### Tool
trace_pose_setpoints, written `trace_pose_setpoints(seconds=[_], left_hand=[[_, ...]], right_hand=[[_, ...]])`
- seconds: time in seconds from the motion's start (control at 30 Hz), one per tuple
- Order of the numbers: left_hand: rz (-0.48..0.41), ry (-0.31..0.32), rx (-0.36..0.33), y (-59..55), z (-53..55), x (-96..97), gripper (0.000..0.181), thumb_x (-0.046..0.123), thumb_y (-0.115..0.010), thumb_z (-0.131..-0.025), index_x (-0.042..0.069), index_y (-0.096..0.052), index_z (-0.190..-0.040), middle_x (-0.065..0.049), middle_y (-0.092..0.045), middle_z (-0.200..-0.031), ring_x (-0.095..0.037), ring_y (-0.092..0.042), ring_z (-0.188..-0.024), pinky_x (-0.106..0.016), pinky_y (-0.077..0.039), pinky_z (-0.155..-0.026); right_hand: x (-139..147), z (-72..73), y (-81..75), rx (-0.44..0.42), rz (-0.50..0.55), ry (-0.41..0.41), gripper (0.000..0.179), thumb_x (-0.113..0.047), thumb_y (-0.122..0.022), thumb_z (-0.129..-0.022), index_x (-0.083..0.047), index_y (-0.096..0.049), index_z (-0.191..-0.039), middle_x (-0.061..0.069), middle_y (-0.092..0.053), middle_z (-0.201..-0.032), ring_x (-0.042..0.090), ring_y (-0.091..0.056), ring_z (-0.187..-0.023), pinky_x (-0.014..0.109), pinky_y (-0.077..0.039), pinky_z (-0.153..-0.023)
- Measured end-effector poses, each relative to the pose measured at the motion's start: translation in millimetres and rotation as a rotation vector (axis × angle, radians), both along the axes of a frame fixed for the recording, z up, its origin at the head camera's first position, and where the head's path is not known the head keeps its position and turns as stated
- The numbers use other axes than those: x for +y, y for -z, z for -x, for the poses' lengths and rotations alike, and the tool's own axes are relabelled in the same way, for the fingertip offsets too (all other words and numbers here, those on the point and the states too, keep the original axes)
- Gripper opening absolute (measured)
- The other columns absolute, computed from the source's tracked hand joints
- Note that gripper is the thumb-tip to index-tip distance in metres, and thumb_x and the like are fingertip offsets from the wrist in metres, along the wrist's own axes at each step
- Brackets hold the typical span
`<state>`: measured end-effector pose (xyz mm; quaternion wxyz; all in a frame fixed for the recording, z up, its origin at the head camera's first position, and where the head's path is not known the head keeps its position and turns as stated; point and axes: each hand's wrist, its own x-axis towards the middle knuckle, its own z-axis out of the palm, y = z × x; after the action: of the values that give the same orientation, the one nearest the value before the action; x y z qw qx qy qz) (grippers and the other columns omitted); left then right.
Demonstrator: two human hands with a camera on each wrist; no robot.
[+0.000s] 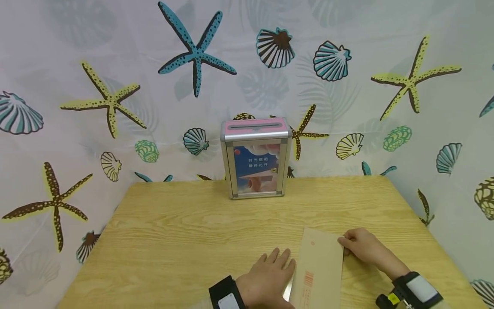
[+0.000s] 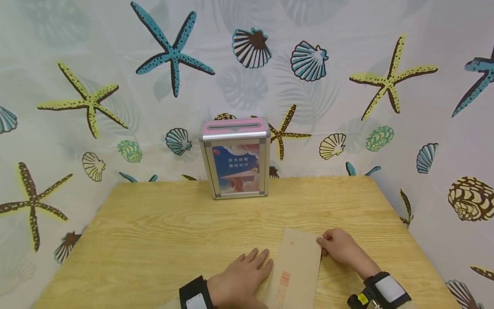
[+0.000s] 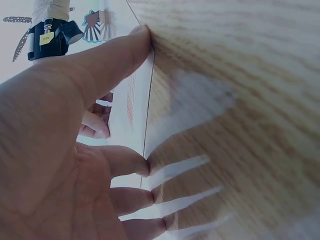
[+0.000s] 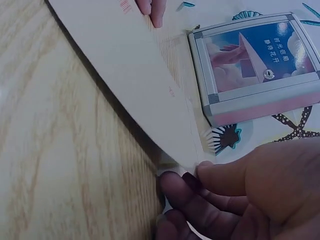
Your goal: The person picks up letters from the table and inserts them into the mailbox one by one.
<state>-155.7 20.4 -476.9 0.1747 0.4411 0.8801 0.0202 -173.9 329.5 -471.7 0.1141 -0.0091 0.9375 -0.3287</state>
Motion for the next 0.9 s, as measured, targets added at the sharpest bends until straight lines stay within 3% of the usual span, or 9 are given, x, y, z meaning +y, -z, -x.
trace_pose_setpoints(seconds=[0.2,0.43,0.73,0.9], left_hand=[[-0.016,-0.016,0.025,-2.5,-0.1,-0.5,0.106,0.078,-0.061,-0.073,0.015,-0.03,-0.153,-0.007,-0.018,-0.161,-0.032,-0.02,-0.144,-0.051,-0.035,-0.11],[-0.016,-0.031,0.094,-2.2,1.0,1.5,0.109,0.082,-0.061,-0.069,0.017,-0.033,-0.152,-0.007,-0.023,-0.16,-0.032,-0.025,-0.142,-0.05,-0.037,-0.109],[-0.047,-0.044,0.054,-0.3,-0.5,-1.7,0.108,0.081,-0.062,-0.069,0.018,-0.033,-0.152,-0.008,-0.021,-0.16,-0.032,-0.024,-0.142,-0.052,-0.036,-0.11],[-0.029,-0.026,0.051,3.5,-1.5,-3.3,0.108,0.081,-0.061,-0.069,0.018,-0.032,-0.152,-0.007,-0.021,-0.16,-0.031,-0.025,-0.142,-0.051,-0.036,-0.11]], right_hand=[[1.6,3.7,0.0,0.006,0.043,0.052,0.018,-0.013,-0.064,-0.093,0.004,-0.063,-0.098,0.007,-0.067,-0.086,0.017,-0.06,-0.076,0.034,-0.05,-0.066],[2.6,4.4,-2.6,0.02,0.034,0.049,0.018,-0.013,-0.064,-0.093,0.003,-0.06,-0.099,0.009,-0.065,-0.089,0.019,-0.06,-0.08,0.036,-0.049,-0.067],[1.7,1.1,-0.9,0.004,0.06,0.055,0.015,-0.012,-0.061,-0.095,0.002,-0.06,-0.099,0.008,-0.063,-0.086,0.019,-0.056,-0.076,0.034,-0.047,-0.065],[-0.4,-4.2,3.6,-0.03,0.073,0.065,0.018,-0.013,-0.052,-0.1,-0.001,-0.064,-0.093,0.005,-0.062,-0.076,0.019,-0.054,-0.072,0.035,-0.044,-0.066]])
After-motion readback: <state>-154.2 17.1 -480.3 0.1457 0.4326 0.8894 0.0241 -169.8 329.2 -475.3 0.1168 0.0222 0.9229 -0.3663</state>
